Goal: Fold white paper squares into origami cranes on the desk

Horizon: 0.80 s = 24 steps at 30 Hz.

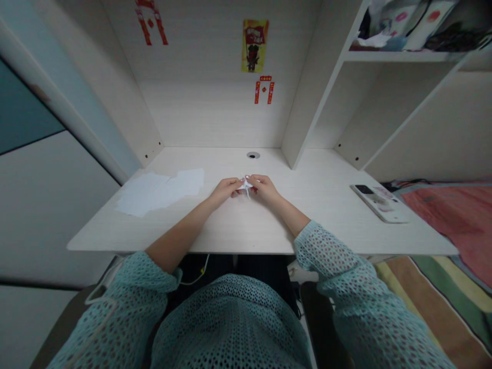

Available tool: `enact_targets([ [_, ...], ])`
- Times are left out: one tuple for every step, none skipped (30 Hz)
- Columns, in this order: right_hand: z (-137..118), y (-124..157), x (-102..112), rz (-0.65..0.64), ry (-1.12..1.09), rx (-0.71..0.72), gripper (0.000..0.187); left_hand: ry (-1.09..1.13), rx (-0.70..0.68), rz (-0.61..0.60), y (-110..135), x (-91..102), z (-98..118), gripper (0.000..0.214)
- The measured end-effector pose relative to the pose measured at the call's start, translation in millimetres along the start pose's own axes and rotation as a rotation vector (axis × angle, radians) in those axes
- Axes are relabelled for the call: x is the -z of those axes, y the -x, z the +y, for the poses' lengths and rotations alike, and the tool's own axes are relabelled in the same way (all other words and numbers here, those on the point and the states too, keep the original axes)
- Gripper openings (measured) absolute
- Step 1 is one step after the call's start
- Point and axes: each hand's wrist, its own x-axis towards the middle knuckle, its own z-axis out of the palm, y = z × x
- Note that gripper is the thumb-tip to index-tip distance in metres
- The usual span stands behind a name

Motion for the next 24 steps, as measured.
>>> enact_targets([
  [0,0,-1,-0.007,-0.047,-0.014,0.049,0.020,0.014,-0.014,0,0.1,0,0.044],
  [0,0,-1,-0.016,-0.087,-0.024,0.049,0.041,0.027,-0.029,0,0.1,0,0.045],
  [0,0,-2,-0.026,-0.119,-0.033,0.049,0.063,0.037,-0.043,0,0.0,-1,0.047],
  [-1,0,-3,-0.036,-0.146,-0.042,0.048,0.087,0.044,-0.055,0,-0.2,-1,0.047],
  [-1,0,-3,-0.045,-0.171,-0.050,0.048,0.112,0.047,-0.066,0,-0.4,0,0.048],
  [-2,0,-4,-0.054,-0.195,-0.057,0.048,0.140,0.046,-0.075,1,-0.8,0,0.049],
  [-3,0,-5,-0.060,-0.219,-0.061,0.047,0.166,0.043,-0.082,1,-1.1,2,0.049],
  [-4,0,-5,-0.066,-0.242,-0.061,0.047,0.189,0.039,-0.088,2,-1.3,3,0.049],
  [-6,0,-6,-0.071,-0.263,-0.060,0.047,0.206,0.037,-0.090,3,-1.6,5,0.049],
  [-7,1,-7,-0.078,-0.280,-0.061,0.047,0.217,0.034,-0.090,4,-1.7,6,0.049],
  [-9,1,-7,-0.083,-0.294,-0.064,0.047,0.224,0.032,-0.085,5,-1.9,8,0.049],
  [-11,2,-8,-0.084,-0.304,-0.071,0.047,0.230,0.031,-0.078,5,-2.0,9,0.049],
  [-12,2,-8,-0.082,-0.312,-0.080,0.048,0.236,0.029,-0.071,6,-2.1,10,0.049],
  [-13,2,-9,-0.077,-0.320,-0.088,0.048,0.245,0.027,-0.067,6,-2.3,11,0.049],
  [-14,3,-9,-0.073,-0.330,-0.093,0.048,0.256,0.025,-0.064,6,-2.4,11,0.048],
  [-15,3,-10,-0.069,-0.340,-0.094,0.047,0.266,0.024,-0.060,6,-2.6,11,0.047],
  [-15,3,-10,-0.068,-0.351,-0.092,0.047,0.274,0.023,-0.055,6,-2.8,11,0.047],
  [-15,3,-10,-0.068,-0.363,-0.087,0.047,0.281,0.023,-0.049,5,-2.9,11,0.047],
  [-15,3,-10,-0.070,-0.375,-0.081,0.047,0.288,0.022,-0.043,5,-3.1,10,0.046],
  [-15,3,-10,-0.072,-0.388,-0.075,0.047,0.298,0.021,-0.039,5,-3.4,10,0.046],
  [-15,2,-10,-0.072,-0.399,-0.072,0.047,0.311,0.021,-0.037,5,-3.7,10,0.046],
  [-15,2,-10,-0.070,-0.406,-0.072,0.047,0.327,0.022,-0.037,5,-4.1,10,0.045],
  [-15,2,-10,-0.067,-0.408,-0.075,0.047,0.345,0.024,-0.037,4,-4.5,10,0.045],
  [-15,2,-10,-0.062,-0.408,-0.081,0.047,0.361,0.029,-0.037,4,-4.9,10,0.044],
])
